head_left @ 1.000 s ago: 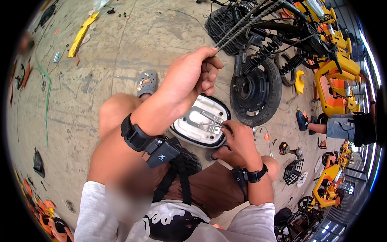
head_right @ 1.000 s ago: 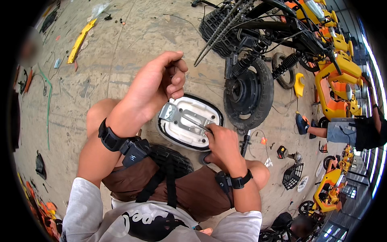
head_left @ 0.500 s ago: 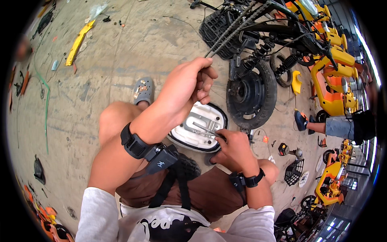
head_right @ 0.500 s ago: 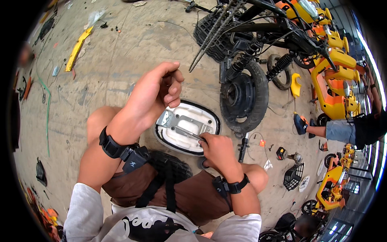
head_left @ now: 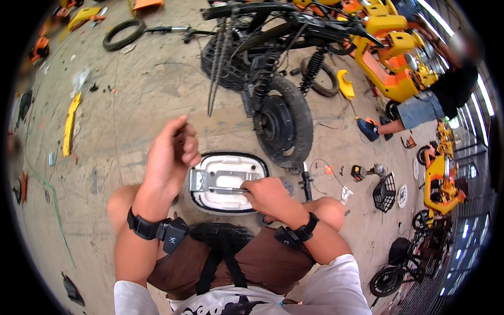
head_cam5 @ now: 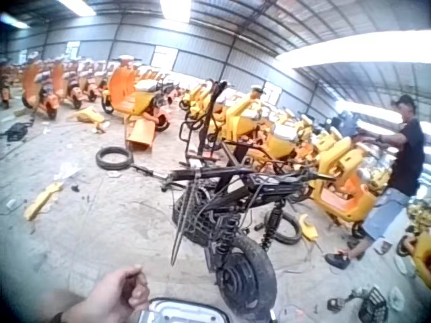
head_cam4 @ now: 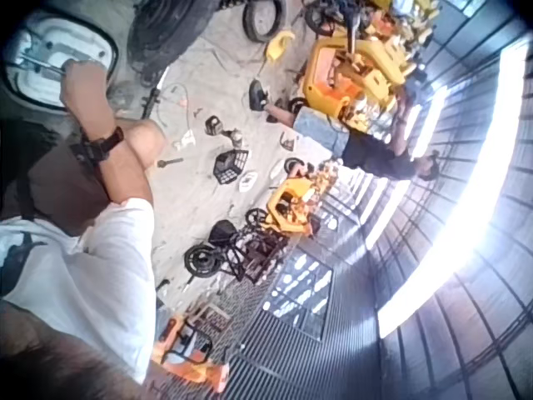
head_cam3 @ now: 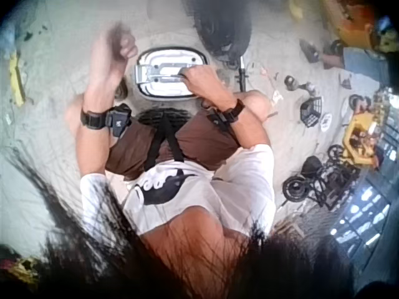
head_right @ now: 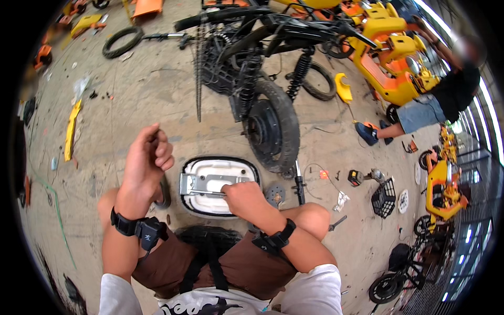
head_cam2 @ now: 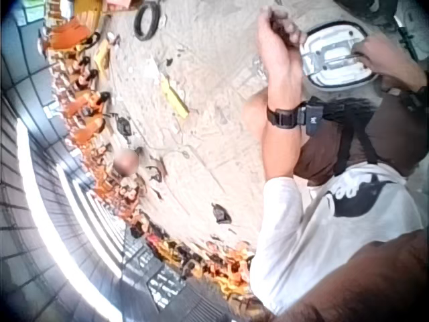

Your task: The person sits on the floor and uses a metal tool to manipulate a white plastic scooter component resting on their lap. They repeatedly insert and adjust the tool within the component's interior while surrounded by disassembled scooter parts and tools.

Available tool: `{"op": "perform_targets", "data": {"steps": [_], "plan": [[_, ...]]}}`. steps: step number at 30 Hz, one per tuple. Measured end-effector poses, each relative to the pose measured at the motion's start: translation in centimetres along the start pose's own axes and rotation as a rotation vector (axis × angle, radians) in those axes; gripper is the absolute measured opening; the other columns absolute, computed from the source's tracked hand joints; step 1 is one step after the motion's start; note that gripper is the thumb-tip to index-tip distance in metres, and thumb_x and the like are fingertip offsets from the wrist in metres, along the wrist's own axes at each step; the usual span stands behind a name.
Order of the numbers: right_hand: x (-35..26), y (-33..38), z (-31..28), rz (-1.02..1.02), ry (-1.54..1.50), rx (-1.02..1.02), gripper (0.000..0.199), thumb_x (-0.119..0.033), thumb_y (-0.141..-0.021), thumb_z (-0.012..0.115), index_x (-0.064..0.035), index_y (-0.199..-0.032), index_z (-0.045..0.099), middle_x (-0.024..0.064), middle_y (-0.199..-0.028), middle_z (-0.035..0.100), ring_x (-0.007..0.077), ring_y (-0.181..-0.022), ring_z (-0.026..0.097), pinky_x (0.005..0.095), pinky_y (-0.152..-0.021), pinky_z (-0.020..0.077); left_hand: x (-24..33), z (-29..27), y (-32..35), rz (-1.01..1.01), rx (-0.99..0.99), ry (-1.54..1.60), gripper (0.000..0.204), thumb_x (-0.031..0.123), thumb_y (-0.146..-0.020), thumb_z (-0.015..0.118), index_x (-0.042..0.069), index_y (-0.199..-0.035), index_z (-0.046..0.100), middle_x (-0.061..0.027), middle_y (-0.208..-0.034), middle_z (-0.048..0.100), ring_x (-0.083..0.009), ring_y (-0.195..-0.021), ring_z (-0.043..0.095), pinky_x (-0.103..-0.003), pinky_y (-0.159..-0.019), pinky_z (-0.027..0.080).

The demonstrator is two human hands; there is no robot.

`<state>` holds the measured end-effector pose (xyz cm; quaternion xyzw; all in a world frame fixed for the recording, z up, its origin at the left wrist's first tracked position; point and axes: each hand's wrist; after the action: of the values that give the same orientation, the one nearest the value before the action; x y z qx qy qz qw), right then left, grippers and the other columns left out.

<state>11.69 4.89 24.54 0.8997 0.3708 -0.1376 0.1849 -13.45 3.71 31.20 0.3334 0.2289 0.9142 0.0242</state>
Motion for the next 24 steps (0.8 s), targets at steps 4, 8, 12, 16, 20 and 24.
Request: {"op": "perform_targets", "data": {"steps": [4,8,12,16,20,24], "plan": [[0.3,0.3,0.4,0.012,0.020,-0.024,0.018,-0.020,-0.085,0.065,-0.0063,-0.096,0.070,0.0160,-0.076,0.068,0.0351,-0.074,0.066,0.0455,-0.067,0.0517,0.7,0.2,0.1,0.123,-0.110,0.054,0.035,0.035,-0.097,0.052,0.008,-0.076,0.055,0.0003,-0.057,0.044,-0.0112,-0.048,0.037,-0.027,-0.047,0.031],[0.4,0.3,1.2,0.000,0.075,-0.113,0.018,-0.021,-0.086,0.065,-0.0048,-0.092,0.069,0.0159,-0.073,0.067,0.0358,-0.073,0.066,0.0458,-0.066,0.0517,1.6,-0.2,0.6,0.293,-0.267,0.140,0.049,0.048,-0.098,0.046,0.007,-0.073,0.052,-0.0009,-0.059,0.041,-0.0114,-0.050,0.035,-0.027,-0.044,0.030],[0.1,0.3,2.0,-0.048,0.046,-0.058,0.012,-0.014,-0.082,0.061,-0.0031,-0.083,0.067,0.0169,-0.071,0.066,0.0358,-0.071,0.067,0.0464,-0.064,0.0516,3.7,0.5,2.5,0.443,-0.532,0.132,0.060,0.064,-0.093,0.045,0.009,-0.069,0.050,-0.0005,-0.060,0.040,-0.0116,-0.052,0.036,-0.025,-0.043,0.029],[0.2,0.2,2.2,-0.017,0.053,0.026,0.007,-0.004,-0.072,0.060,-0.0020,-0.078,0.064,0.0178,-0.074,0.067,0.0363,-0.072,0.067,0.0461,-0.062,0.0523,5.5,2.7,7.6,0.581,-1.249,0.483,0.041,0.042,-0.098,0.043,0.007,-0.077,0.050,-0.0073,-0.065,0.050,-0.0155,-0.055,0.047,-0.032,-0.046,0.038],[0.0,0.4,1.8,0.060,-0.036,0.074,0.036,0.000,-0.073,0.059,0.0018,-0.109,0.060,0.0182,-0.071,0.065,0.0386,-0.069,0.066,0.0478,-0.062,0.0517,4.9,2.9,11.2,0.507,-1.561,0.986,0.026,0.025,-0.100,0.046,0.005,-0.084,0.051,-0.0098,-0.071,0.057,-0.0165,-0.059,0.054,-0.034,-0.050,0.044],[-0.6,0.2,1.1,0.072,-0.086,0.003,0.061,0.004,-0.074,0.057,0.0000,-0.134,0.049,0.0189,-0.071,0.065,0.0391,-0.071,0.066,0.0474,-0.062,0.0517,4.6,1.6,5.3,0.579,-0.453,-0.167,0.023,0.025,-0.097,0.053,0.004,-0.088,0.058,-0.0062,-0.074,0.059,-0.0143,-0.064,0.055,-0.030,-0.056,0.045]]}}
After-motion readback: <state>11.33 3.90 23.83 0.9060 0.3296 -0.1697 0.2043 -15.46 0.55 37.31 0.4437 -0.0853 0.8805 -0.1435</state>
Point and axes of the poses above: each hand's wrist, its own y-axis away from the middle knuckle, its own z-axis out of the palm, x = y × z
